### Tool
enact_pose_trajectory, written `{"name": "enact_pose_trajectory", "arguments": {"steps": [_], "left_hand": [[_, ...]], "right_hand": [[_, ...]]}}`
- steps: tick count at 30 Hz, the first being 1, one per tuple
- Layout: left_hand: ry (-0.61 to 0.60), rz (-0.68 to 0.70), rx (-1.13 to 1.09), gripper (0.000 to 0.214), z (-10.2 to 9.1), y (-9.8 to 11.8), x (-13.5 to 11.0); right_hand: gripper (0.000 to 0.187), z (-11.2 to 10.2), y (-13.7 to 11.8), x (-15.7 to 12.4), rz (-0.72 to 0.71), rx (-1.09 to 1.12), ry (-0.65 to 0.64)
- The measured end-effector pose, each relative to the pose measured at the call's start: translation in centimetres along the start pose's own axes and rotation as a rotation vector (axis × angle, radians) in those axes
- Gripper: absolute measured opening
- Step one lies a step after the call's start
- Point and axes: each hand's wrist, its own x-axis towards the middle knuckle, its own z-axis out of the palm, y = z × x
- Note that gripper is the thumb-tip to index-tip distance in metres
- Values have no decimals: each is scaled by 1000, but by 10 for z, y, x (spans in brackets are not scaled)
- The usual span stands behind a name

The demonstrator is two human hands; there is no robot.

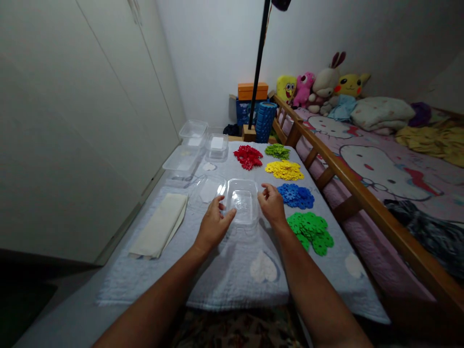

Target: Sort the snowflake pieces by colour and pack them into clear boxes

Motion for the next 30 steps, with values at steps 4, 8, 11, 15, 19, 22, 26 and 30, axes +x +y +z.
{"name": "enact_pose_trajectory", "arguments": {"steps": [4,8,11,15,19,22,26,30], "left_hand": [[2,-55,-96,54,8,-8,4],[30,-83,-239,49,6,-12,2],[66,-54,-268,46,-1,-13,0],[83,-45,-278,47,-10,-18,-2],[116,-36,-249,44,-17,-22,-3],[138,-25,-229,39,-19,-24,-5],[161,7,-211,34,-16,-27,-7],[166,18,-209,31,-13,-27,-8]], "right_hand": [[26,-53,2,1,-126,-104,16],[30,-118,35,-12,-147,-332,56],[44,-149,70,-33,-49,-532,83],[58,-157,101,-59,80,-684,2],[62,-147,103,-70,102,-726,-49],[59,-138,95,-72,58,-738,-64],[56,-125,83,-76,5,-754,-65],[56,-113,73,-78,-17,-758,-59]]}}
